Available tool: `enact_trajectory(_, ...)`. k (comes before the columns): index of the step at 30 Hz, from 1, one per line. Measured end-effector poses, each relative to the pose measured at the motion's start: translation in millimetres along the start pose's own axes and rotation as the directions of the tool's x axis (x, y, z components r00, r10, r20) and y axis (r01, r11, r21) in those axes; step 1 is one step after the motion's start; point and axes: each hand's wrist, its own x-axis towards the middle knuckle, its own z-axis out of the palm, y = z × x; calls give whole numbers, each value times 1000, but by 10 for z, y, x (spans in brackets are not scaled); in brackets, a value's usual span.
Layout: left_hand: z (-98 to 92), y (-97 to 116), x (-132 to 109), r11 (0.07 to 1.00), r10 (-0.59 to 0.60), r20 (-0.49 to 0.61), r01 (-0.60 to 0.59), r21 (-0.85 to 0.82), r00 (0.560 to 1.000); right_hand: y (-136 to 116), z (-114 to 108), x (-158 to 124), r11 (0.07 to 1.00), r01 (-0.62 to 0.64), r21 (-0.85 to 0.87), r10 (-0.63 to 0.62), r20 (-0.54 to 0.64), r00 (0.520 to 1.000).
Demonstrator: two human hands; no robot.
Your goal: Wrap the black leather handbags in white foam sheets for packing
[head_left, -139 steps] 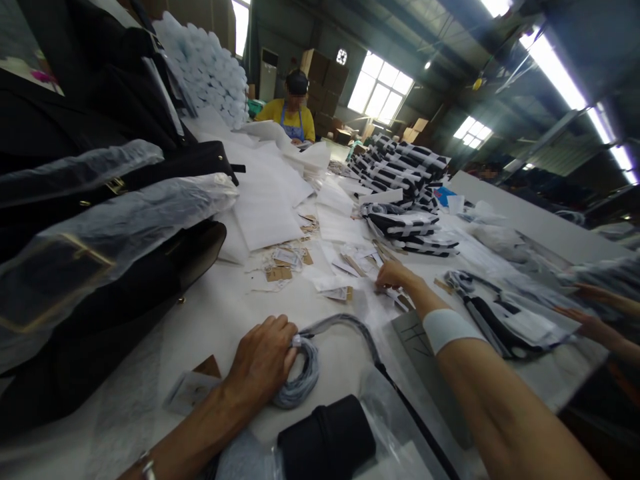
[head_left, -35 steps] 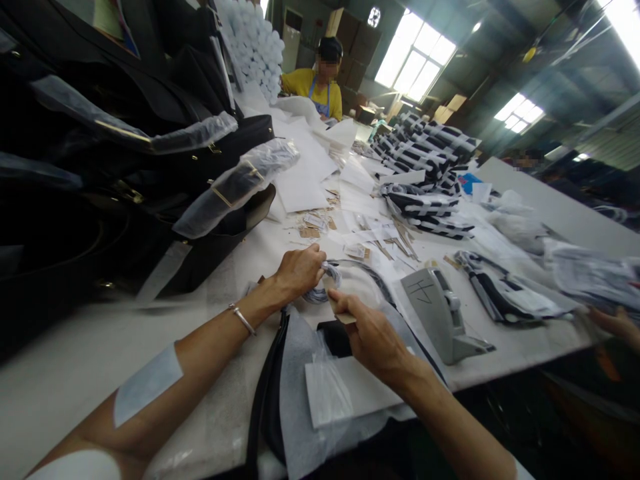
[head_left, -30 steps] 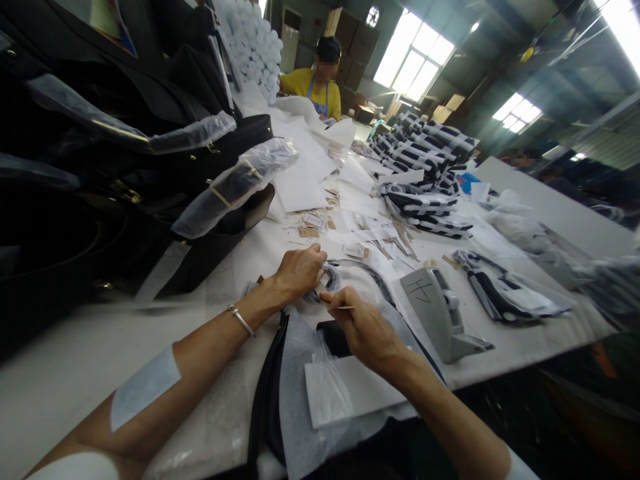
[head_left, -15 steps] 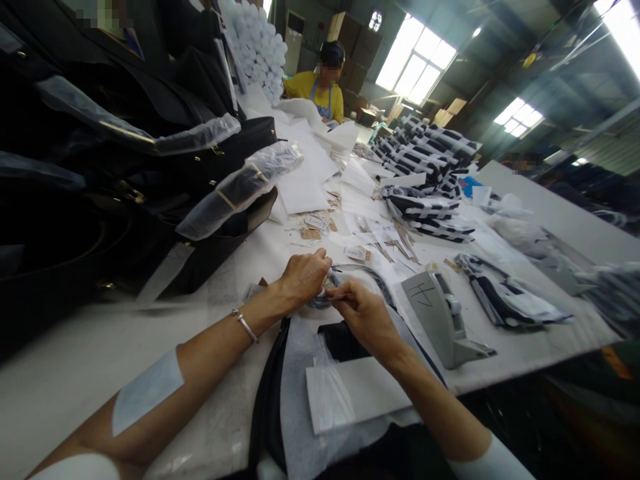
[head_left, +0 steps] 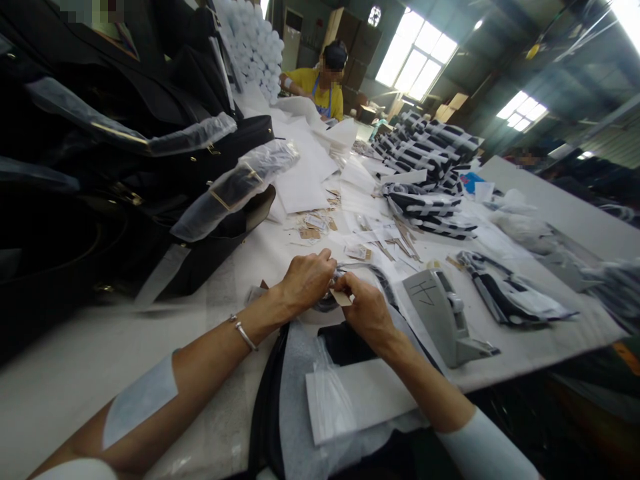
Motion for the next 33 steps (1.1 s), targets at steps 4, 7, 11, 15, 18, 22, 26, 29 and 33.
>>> enact_trajectory(4, -3, 11, -7, 1000, 7, 5, -6, -10, 1000, -10, 5, 30, 955, 174, -242, -184, -22, 983)
enact_trajectory(7, 17, 17, -7, 999, -4, 20, 5, -35, 1000, -54, 18, 67, 898, 229, -376, -265, -44, 963)
enact_trajectory(11, 21, 7, 2, 995, -53, 7, 53, -79, 999, -50, 24, 122, 896, 211, -391, -272, -107, 956)
enact_trajectory(15, 2, -11, 11, 988, -96, 3, 96, -123, 995, 88, 34, 175, 941, 230, -248, -277, -178, 944)
enact_trajectory(18, 4, -20, 18, 978, -128, -2, 126, -166, 992, 199, 4, 209, 940, 300, -162, -320, -116, 940)
enact_trajectory(22, 27, -82, 48, 928, -123, -2, 115, -354, 992, 254, -52, 228, 937, 324, -128, -331, -36, 943)
enact_trajectory(26, 54, -273, 97, 776, -168, 42, 158, -610, 985, 273, -28, 233, 939, 317, -133, -328, -71, 942)
enact_trajectory(29, 100, -448, 95, 640, -147, 185, 236, -731, 972, 283, -5, 249, 939, 313, -144, -328, -94, 940)
enact_trajectory(33, 232, -555, 54, 385, 27, 421, 380, -841, 906, 277, -30, 283, 921, 353, -164, -371, -91, 924)
